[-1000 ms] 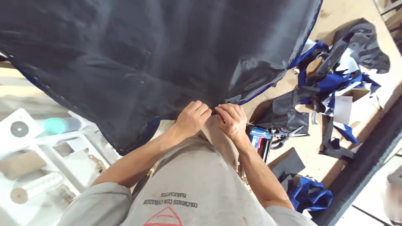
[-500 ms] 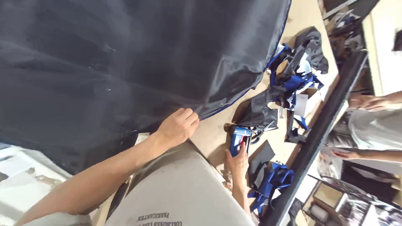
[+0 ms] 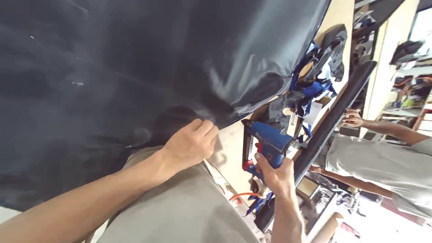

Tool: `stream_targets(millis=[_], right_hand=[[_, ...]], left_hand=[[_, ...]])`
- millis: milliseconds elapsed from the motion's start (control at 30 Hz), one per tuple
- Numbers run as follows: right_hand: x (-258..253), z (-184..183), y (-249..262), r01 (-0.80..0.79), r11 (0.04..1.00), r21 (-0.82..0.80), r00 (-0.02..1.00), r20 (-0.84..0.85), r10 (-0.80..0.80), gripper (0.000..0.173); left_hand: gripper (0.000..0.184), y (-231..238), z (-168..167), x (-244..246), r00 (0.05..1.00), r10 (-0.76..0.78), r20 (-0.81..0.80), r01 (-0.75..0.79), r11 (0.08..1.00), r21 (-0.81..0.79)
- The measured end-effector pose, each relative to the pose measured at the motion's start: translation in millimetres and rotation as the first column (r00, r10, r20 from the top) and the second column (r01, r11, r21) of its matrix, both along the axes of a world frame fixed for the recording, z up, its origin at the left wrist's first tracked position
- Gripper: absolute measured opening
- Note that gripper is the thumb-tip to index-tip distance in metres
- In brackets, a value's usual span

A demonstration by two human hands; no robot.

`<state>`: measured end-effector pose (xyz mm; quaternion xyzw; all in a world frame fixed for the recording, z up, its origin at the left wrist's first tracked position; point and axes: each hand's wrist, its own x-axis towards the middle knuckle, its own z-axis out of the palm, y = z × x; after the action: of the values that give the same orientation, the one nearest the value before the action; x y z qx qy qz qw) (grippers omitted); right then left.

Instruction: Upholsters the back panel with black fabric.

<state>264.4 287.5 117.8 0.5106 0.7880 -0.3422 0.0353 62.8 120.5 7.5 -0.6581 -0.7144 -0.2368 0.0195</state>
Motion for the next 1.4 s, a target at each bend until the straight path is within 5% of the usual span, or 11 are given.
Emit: stream_targets(millis=[233, 700, 867, 1033, 1200, 1400], right_hand=[[-16.8, -4.0, 2.6, -0.098, 0.995, 0.002, 0.993, 0.060, 0.097, 0.023], [-18.5, -8.3, -59.4, -0.035, 0.999, -0.033, 0.999, 0.026, 0.036, 0.022], [32.4, -18.3, -49.1, 0.192, 0.969, 0.156, 0.972, 0.105, -0.209, 0.041], [86.6, -72.5, -20.1, 0.113, 0.976, 0.184, 0.940, 0.298, -0.165, 0.076], [103.6, -109.9, -8.6, 0.108, 0.989, 0.103, 0.951, 0.279, -0.133, 0.096], [103.8, -87.6, -39.6, 0.269, 0.961, 0.060, 0.955, 0.116, -0.274, 0.055]], left_hand=[[0.022, 0.0, 1.1, 1.0, 1.000, 0.006, 0.017, -0.006, 1.000, 0.000], [0.024, 1.0, 1.7, 1.1, 0.999, 0.004, 0.040, -0.004, 1.000, -0.006], [0.022, -18.4, 16.5, -8.7, 0.984, 0.101, 0.146, -0.096, 0.994, -0.042], [0.029, -91.9, 41.8, -50.7, 0.835, 0.499, 0.231, -0.489, 0.866, -0.103], [0.025, -114.4, 28.4, -25.1, 0.872, 0.450, 0.193, -0.437, 0.893, -0.107], [0.024, -82.0, 2.7, -19.9, 0.964, 0.267, -0.004, -0.267, 0.964, -0.004]])
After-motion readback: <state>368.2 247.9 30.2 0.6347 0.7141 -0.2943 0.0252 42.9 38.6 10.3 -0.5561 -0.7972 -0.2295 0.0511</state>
